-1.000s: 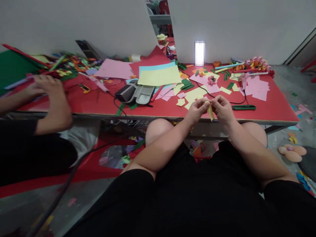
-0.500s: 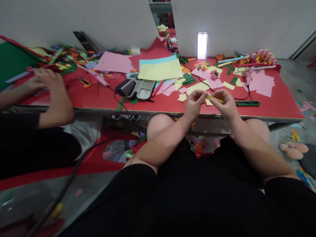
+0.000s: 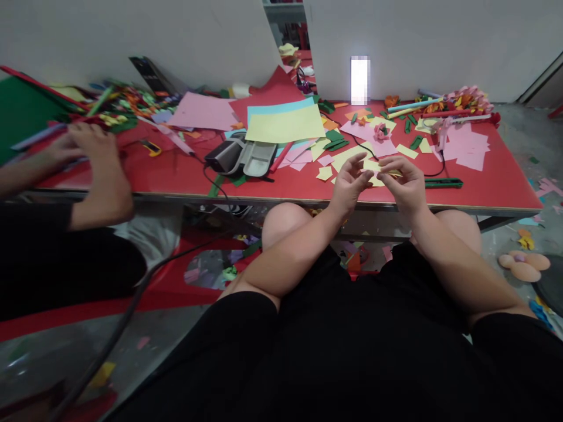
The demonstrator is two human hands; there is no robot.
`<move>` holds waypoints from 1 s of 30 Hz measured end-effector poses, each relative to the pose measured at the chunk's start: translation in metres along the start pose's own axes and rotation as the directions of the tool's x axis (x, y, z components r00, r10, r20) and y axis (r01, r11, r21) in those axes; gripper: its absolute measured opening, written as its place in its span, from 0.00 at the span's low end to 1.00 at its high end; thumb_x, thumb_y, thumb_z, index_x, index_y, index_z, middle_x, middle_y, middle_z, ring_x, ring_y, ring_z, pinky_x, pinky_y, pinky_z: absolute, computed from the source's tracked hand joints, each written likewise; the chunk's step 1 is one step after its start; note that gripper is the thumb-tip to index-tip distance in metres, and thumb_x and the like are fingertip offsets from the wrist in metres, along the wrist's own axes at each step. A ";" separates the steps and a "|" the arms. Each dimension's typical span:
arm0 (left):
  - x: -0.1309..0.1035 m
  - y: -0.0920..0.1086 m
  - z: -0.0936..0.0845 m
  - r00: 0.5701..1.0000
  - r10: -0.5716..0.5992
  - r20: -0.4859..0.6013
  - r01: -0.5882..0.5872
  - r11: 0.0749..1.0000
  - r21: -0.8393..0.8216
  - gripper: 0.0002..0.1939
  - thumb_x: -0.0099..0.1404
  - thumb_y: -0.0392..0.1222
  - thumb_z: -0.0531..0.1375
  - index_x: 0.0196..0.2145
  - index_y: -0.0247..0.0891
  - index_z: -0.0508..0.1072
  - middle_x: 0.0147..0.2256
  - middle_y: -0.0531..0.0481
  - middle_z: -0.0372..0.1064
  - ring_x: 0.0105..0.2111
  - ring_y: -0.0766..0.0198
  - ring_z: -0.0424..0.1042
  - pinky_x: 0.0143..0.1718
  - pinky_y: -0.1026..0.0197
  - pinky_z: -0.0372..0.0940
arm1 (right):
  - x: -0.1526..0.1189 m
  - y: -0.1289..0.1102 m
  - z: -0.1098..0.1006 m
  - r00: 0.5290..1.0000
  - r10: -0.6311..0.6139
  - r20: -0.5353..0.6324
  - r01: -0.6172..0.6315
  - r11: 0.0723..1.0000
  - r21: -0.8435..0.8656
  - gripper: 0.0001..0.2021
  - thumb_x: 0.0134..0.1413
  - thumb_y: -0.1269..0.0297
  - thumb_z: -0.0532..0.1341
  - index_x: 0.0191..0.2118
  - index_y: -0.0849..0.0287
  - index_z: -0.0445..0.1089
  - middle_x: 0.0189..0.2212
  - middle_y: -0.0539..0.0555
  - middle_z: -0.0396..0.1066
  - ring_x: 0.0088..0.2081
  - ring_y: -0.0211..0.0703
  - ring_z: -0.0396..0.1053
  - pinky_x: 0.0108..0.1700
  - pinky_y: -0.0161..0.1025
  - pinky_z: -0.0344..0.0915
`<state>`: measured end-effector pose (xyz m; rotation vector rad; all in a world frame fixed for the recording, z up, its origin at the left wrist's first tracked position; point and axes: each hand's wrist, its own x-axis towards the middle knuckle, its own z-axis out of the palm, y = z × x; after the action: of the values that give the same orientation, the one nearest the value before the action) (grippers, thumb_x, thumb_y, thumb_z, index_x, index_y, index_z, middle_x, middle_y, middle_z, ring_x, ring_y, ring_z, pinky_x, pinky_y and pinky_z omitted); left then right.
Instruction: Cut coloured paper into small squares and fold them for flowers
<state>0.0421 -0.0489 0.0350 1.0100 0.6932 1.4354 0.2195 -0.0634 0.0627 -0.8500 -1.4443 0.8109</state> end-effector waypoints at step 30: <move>0.002 -0.006 0.001 0.997 -0.015 -0.074 0.012 0.999 -0.046 0.23 0.64 0.58 0.88 0.41 0.44 0.85 0.40 0.54 0.81 0.36 0.70 0.77 0.38 0.66 0.75 | 0.004 0.019 0.004 0.988 0.139 -0.063 -0.136 0.989 0.059 0.32 0.52 0.28 0.84 0.47 0.46 0.79 0.41 0.53 0.79 0.47 0.53 0.83 0.54 0.54 0.85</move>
<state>0.0459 -0.0465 0.0309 0.9186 0.7173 1.4766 0.2165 -0.0505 0.0485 -0.9343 -1.3092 0.9129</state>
